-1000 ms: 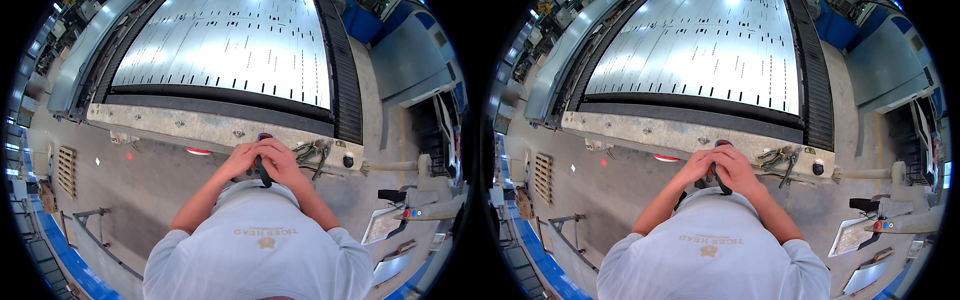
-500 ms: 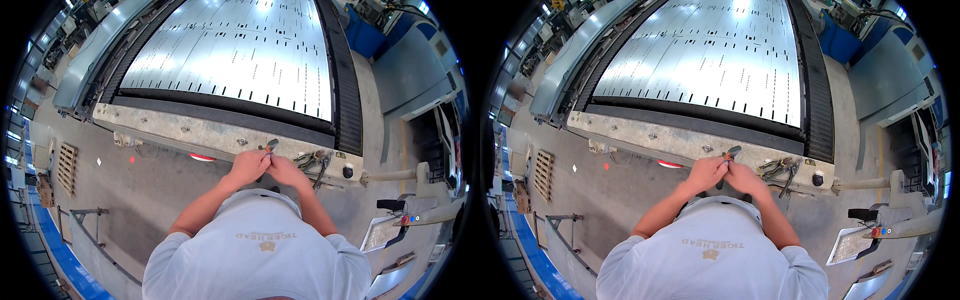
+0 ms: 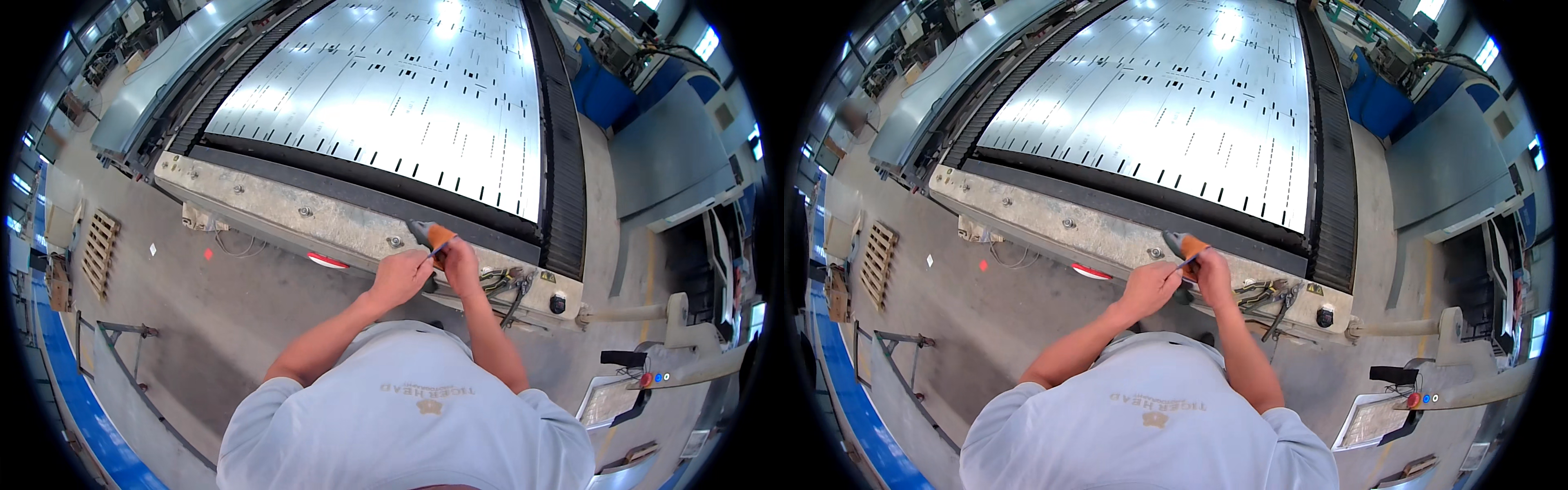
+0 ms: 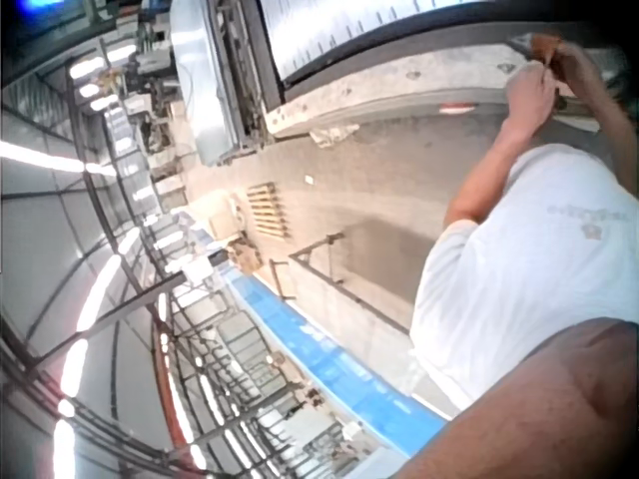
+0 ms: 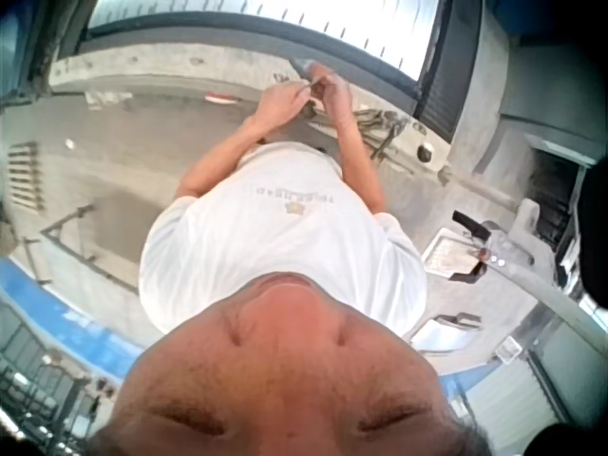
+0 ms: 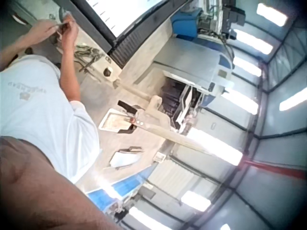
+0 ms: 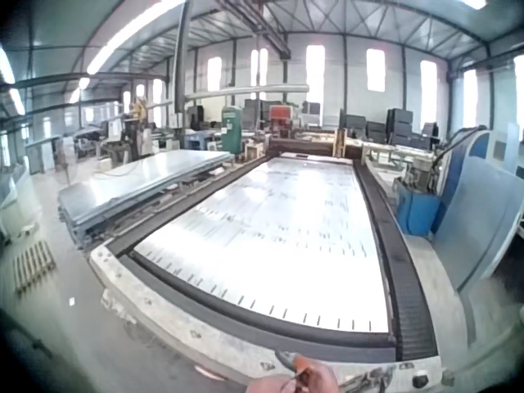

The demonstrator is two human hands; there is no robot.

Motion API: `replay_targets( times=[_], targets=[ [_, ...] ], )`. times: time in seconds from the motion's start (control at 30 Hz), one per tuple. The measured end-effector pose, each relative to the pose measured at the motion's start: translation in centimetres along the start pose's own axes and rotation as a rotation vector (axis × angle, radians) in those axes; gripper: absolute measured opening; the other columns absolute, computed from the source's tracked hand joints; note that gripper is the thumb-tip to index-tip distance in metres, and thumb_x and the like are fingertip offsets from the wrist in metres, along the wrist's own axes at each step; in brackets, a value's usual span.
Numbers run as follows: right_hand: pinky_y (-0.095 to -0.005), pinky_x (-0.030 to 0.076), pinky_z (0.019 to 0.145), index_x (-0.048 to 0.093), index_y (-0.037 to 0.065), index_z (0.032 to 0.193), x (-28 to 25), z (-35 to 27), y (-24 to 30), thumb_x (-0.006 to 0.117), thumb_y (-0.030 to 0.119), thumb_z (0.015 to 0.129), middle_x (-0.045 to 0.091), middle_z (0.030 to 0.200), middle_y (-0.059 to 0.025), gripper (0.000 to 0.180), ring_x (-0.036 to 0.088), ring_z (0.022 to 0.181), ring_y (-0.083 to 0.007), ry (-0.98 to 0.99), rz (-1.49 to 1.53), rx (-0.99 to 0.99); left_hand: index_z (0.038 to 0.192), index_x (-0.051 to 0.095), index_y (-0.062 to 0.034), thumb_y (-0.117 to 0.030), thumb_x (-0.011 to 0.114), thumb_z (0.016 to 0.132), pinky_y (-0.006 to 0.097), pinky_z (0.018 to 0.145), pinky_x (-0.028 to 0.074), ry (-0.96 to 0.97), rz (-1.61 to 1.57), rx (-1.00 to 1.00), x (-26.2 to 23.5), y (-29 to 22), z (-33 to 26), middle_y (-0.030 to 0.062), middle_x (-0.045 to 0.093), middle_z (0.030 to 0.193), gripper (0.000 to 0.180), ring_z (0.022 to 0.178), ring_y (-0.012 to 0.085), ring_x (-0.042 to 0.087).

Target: The person operates a remote control, then puts on gloves and picks up metal panels from a conveyor belt. They separate the panels, use pliers to adjust one, and place them onto a nearby metal table. The person continues to pick up and stack metal panels from the conveyor.

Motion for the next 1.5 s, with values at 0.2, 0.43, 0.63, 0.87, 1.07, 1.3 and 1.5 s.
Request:
replay_targets(
  times=[0.2, 0.43, 0.63, 0.87, 1.07, 1.3, 1.5],
  targets=[
    [-0.0315, 0.051, 0.07, 0.068, -0.005, 0.115, 2.8, 0.6, 2.3, 0.052, 0.006, 0.094, 0.064, 0.091, -0.0059, 0.029, 0.06, 0.079, -0.0138, 0.189, -0.959, -0.318, 0.081, 0.061, -0.0044, -0.022, 0.06, 0.095, 0.049, 0.061, 0.049, -0.044, 0.057, 0.117, -0.1, -2.1, -1.0, 0.0149, 0.062, 0.076, 0.023, 0.069, 0.0379, 0.063],
    [-0.0343, 0.054, 0.085, 0.068, -0.001, 0.125, -3.2, 5.7, -0.8, 0.052, 0.02, 0.105, 0.072, 0.117, -0.0081, 0.033, 0.069, 0.1, -0.0222, -0.07, -0.632, -0.168, 0.079, 0.063, -0.0051, -0.021, 0.063, 0.092, 0.047, 0.06, 0.052, 0.077, 0.168, 0.284, 3.1, -1.9, -1.5, 0.011, 0.062, 0.074, 0.02, 0.067, 0.0332, 0.064],
    [-0.0355, 0.054, 0.096, 0.057, 0.004, 0.14, 0.6, 4.5, 0.0, 0.05, 0.027, 0.109, 0.065, 0.131, -0.0091, 0.04, 0.065, 0.115, -0.0227, 0.066, 0.146, 0.145, 0.08, 0.064, -0.0048, -0.022, 0.062, 0.092, 0.047, 0.062, 0.053, 0.084, 0.158, 0.237, 4.8, 0.4, -2.2, 0.0114, 0.064, 0.076, 0.021, 0.069, 0.0339, 0.066],
    [-0.0306, 0.05, 0.097, 0.06, -0.001, 0.134, -2.8, 8.0, 0.7, 0.048, 0.017, 0.107, 0.066, 0.128, -0.0068, 0.034, 0.064, 0.113, -0.0175, -0.149, -0.179, -0.325, 0.078, 0.064, -0.0049, -0.023, 0.06, 0.092, 0.048, 0.064, 0.053, 0.171, 0.145, 0.22, 4.2, -0.4, -0.8, 0.0126, 0.064, 0.075, 0.024, 0.07, 0.0359, 0.066],
    [-0.0281, 0.049, 0.091, 0.066, -0.002, 0.122, -3.4, 8.6, -3.4, 0.044, 0.007, 0.105, 0.068, 0.122, -0.0037, 0.029, 0.065, 0.106, -0.0138, 0.103, -0.944, -0.397, 0.078, 0.064, -0.0051, -0.024, 0.06, 0.092, 0.049, 0.064, 0.053, 0.197, 0.132, 0.266, 5.6, 0.3, -1.9, 0.0122, 0.064, 0.076, 0.024, 0.07, 0.0356, 0.066],
    [-0.0296, 0.05, 0.096, 0.068, 0.007, 0.131, -1.9, 10.9, -1.4, 0.051, 0.009, 0.099, 0.07, 0.131, 0.0008, 0.036, 0.065, 0.113, -0.013, 0.009, -1.239, -0.172, 0.079, 0.065, -0.0055, -0.026, 0.06, 0.093, 0.049, 0.063, 0.054, 0.225, 0.113, 0.276, 5.3, -0.5, -2.0, 0.0124, 0.065, 0.076, 0.025, 0.069, 0.0354, 0.067],
    [-0.0315, 0.051, 0.096, 0.069, -0.002, 0.123, 2.2, 8.8, -1.4, 0.059, 0.013, 0.097, 0.071, 0.123, -0.0213, 0.032, 0.068, 0.111, -0.0256, 0.042, -1.388, -0.37, 0.077, 0.064, -0.0043, -0.025, 0.06, 0.093, 0.049, 0.063, 0.054, 0.269, 0.206, 0.213, 4.8, 1.4, -2.7, 0.0122, 0.066, 0.076, 0.027, 0.069, 0.0356, 0.067]
  ],
)
Point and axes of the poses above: each hand's wrist, its own z-axis towards the middle knuckle, its own x-axis out of the palm, y = z × x, the point moved 7 cm from there along z, towards the middle knuckle
